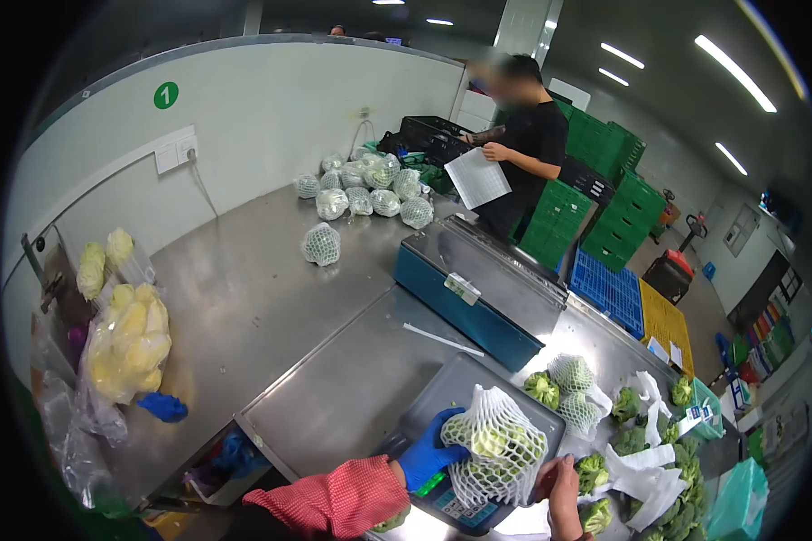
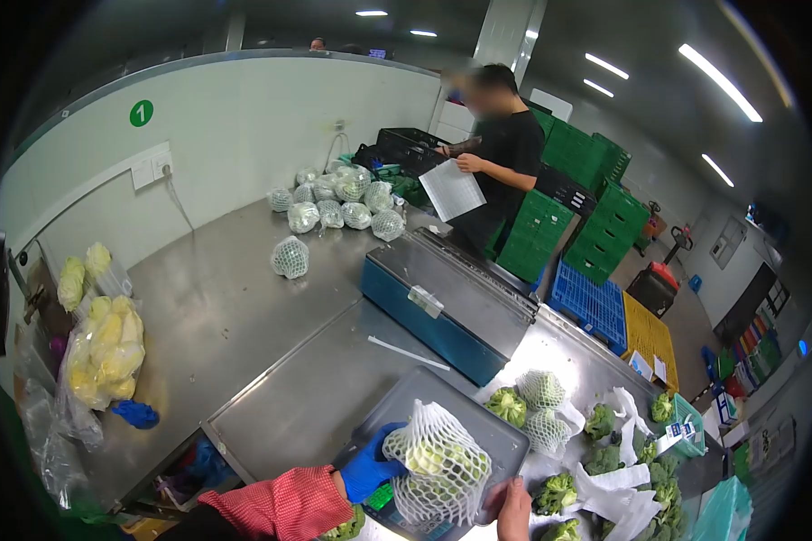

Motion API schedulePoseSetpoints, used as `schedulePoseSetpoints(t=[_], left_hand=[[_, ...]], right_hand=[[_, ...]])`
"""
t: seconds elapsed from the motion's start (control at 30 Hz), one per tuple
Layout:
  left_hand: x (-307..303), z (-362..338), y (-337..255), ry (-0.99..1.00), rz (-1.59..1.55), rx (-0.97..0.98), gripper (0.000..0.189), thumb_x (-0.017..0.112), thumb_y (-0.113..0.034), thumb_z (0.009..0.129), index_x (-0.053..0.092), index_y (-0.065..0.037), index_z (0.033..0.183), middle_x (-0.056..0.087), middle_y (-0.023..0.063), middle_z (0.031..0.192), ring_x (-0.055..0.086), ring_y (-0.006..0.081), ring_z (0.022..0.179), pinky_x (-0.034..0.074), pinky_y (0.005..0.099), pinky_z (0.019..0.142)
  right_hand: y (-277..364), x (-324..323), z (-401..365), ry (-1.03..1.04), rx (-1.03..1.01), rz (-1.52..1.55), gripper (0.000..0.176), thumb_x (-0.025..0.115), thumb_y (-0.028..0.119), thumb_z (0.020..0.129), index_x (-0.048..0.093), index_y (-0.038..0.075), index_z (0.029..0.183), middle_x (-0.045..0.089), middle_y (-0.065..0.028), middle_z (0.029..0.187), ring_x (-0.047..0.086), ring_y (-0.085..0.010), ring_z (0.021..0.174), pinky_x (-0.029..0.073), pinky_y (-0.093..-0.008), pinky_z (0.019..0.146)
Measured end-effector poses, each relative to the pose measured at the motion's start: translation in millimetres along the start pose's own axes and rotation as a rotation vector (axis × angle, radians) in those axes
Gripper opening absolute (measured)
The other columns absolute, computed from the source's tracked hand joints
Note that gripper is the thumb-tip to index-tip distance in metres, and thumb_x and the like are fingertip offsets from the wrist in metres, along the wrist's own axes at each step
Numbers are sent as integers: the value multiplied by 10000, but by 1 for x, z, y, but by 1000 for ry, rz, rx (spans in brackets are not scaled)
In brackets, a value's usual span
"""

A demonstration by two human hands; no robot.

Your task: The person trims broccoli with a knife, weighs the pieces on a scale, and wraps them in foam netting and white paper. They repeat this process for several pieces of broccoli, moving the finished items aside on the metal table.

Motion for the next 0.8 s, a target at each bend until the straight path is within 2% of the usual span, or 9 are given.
schedulePoseSetpoints(t=[0.1, 0.13, 0.17, 0.33, 0.37, 0.4, 0.5, 0.6, 0.8], left_hand=[[-11, 4, -18, -61, 152, 48, 703, 695, -20, 788, 304, -65, 1370, 477, 99, 1258, 466, 202, 1176, 405, 334, 996], [-16, 8, -21, -79, 200, 67, 692, 694, -21, 788, 312, -58, 1365, 484, 101, 1252, 473, 201, 1167, 408, 330, 990], [-23, 13, -23, -96, 249, 86, 682, 693, -22, 789, 320, -51, 1360, 491, 104, 1246, 480, 199, 1158, 412, 327, 984], [-99, 56, -59, -339, 199, 276, 617, 689, -59, 800, 363, -35, 1323, 525, 103, 1210, 515, 184, 1101, 424, 310, 962], [-123, 68, -62, -372, 192, 305, 599, 686, -73, 809, 367, -37, 1314, 529, 102, 1203, 516, 182, 1098, 433, 306, 952], [-137, 74, -70, -444, 161, 313, 556, 680, -90, 820, 384, -86, 1290, 543, 95, 1175, 544, 200, 1065, 502, 339, 867], [-176, 88, -76, -607, 161, 147, 529, 682, -100, 822, 397, -137, 1266, 545, 86, 1165, 573, 233, 1027, 554, 409, 751], [-227, 112, -42, -652, 141, 85, 531, 685, -109, 821, 393, -169, 1260, 542, 84, 1165, 595, 262, 989, 565, 463, 679], [-273, 138, 26, -699, 161, 66, 572, 687, -100, 817, 358, -115, 1285, 538, 134, 1162, 582, 292, 1018, 556, 496, 729]], right_hand=[[58, 49, -12, 33, -235, -74, 573, 328, 544, 957, 441, 46, 1216, 602, -64, 772, 534, -114, 498, 439, -222, 448], [44, 59, -6, 104, -193, -129, 570, 325, 526, 965, 397, 42, 1258, 596, -63, 820, 545, -108, 544, 450, -229, 497], [63, 87, -14, 138, -260, -4, 517, 367, 464, 977, 392, 35, 1265, 583, -48, 807, 545, -104, 557, 444, -231, 513], [43, 105, -10, 232, -83, -229, 349, 488, 305, 951, 511, 41, 1179, 614, -65, 744, 577, -171, 570, 467, -272, 544], [47, 104, -13, 201, -119, -279, 331, 507, 286, 947, 526, 43, 1171, 593, -44, 722, 543, -138, 556, 446, -254, 526], [50, 103, -18, 169, -154, -329, 313, 527, 266, 943, 541, 45, 1164, 571, -22, 700, 510, -105, 543, 425, -236, 509], [43, 102, -26, 127, -162, -353, 284, 542, 242, 939, 568, 39, 1136, 545, 5, 656, 471, -66, 513, 393, -226, 470], [33, 101, -27, 120, -199, -413, 282, 550, 241, 928, 576, 41, 1125, 572, -10, 667, 496, -71, 523, 397, -233, 465], [39, 102, -31, 89, -187, -493, 273, 572, 249, 907, 592, 67, 1110, 572, -22, 613, 523, -87, 510, 413, -245, 469]])
Point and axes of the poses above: each hand's wrist, its own z-axis towards the middle knuckle, its own x-axis out of the palm, y = z × x, the point moved 9 cm from there along z, towards the middle knuckle
